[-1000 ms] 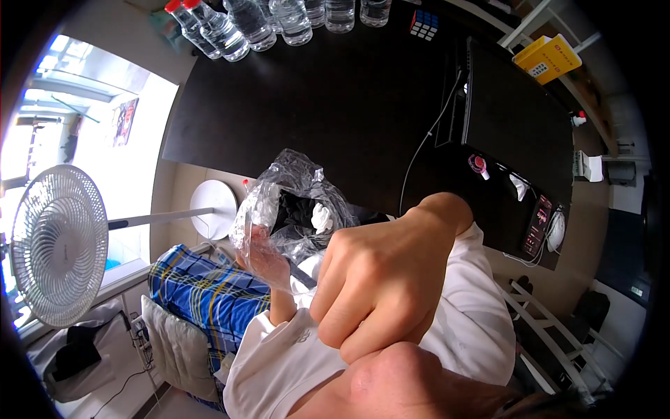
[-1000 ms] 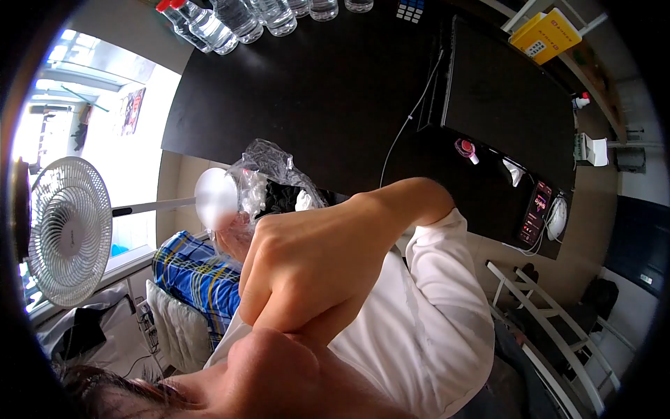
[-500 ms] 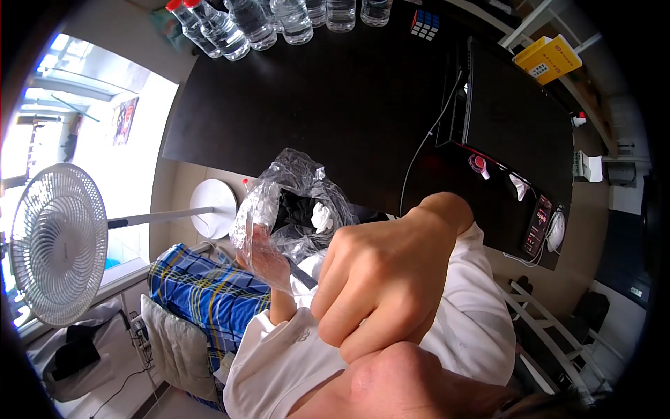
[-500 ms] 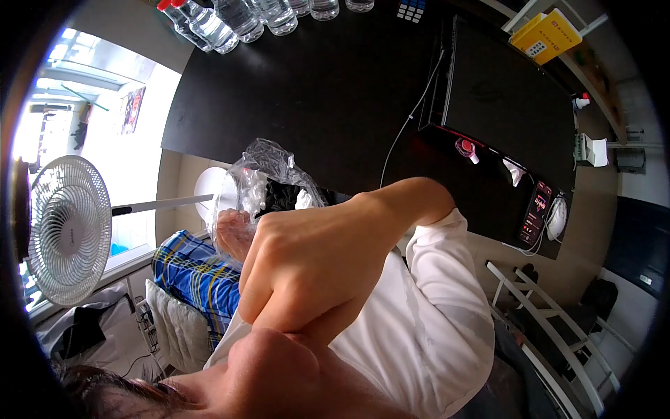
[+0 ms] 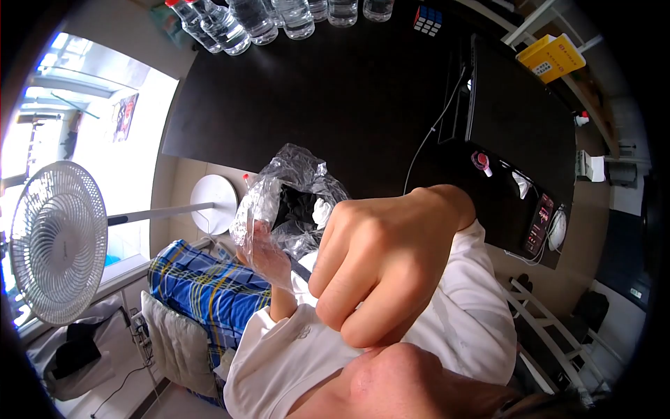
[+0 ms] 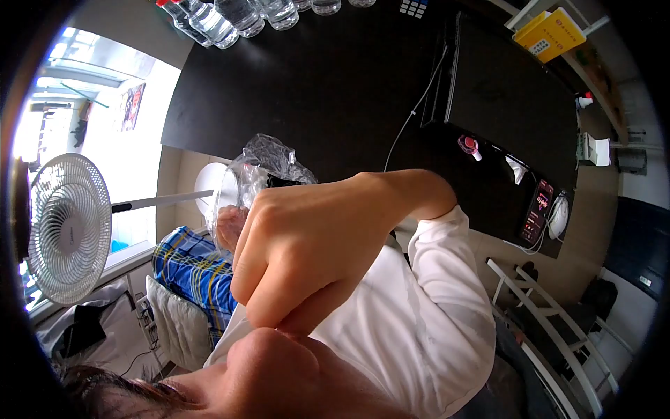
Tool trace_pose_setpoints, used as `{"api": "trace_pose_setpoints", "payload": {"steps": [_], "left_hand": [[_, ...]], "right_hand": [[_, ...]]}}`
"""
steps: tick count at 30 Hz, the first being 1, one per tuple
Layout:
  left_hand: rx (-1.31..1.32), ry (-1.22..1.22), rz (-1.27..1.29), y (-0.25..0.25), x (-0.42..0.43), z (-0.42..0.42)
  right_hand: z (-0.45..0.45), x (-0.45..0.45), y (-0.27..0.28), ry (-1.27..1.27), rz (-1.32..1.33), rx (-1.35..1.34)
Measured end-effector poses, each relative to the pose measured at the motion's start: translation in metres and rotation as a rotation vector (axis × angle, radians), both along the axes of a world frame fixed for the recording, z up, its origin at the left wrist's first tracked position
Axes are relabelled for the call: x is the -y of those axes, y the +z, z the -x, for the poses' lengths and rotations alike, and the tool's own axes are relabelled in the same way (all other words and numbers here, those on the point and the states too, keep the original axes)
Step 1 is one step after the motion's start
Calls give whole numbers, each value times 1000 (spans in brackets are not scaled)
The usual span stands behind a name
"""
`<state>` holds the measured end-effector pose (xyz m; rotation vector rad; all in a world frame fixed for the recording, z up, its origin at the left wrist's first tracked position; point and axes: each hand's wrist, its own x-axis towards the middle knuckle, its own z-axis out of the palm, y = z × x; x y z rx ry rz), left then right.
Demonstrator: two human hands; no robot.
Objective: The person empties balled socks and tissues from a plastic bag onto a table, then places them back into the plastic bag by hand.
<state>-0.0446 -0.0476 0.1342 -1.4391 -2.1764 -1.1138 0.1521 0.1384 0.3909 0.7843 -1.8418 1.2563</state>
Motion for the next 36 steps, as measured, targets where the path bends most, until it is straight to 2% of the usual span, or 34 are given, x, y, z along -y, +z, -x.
{"api": "trace_pose_setpoints", "payload": {"steps": [9, 13, 17, 29, 32, 33, 35, 36], "left_hand": [[222, -5, -61, 7, -2, -1], [512, -72, -215, 3, -5, -2], [696, -128, -298, 5, -8, -2], [954, -177, -391, 20, -14, -4], [897, -198, -366, 34, -20, -10], [779, -205, -326, 40, -22, -11], [292, -168, -200, 41, -24, -13], [723, -160, -307, 21, -15, -5]], "right_hand": [[-1, -1, 1, -43, -19, -34], [0, -4, 1, -31, -16, -34], [0, -2, 1, -27, -7, -39], [-10, 2, 4, -103, -30, -14], [-6, 4, 2, -72, 21, -134], [-6, 5, 2, -78, 20, -124], [-6, 5, 2, -83, 15, -112], [-6, 6, 3, -82, 18, -113]]}}
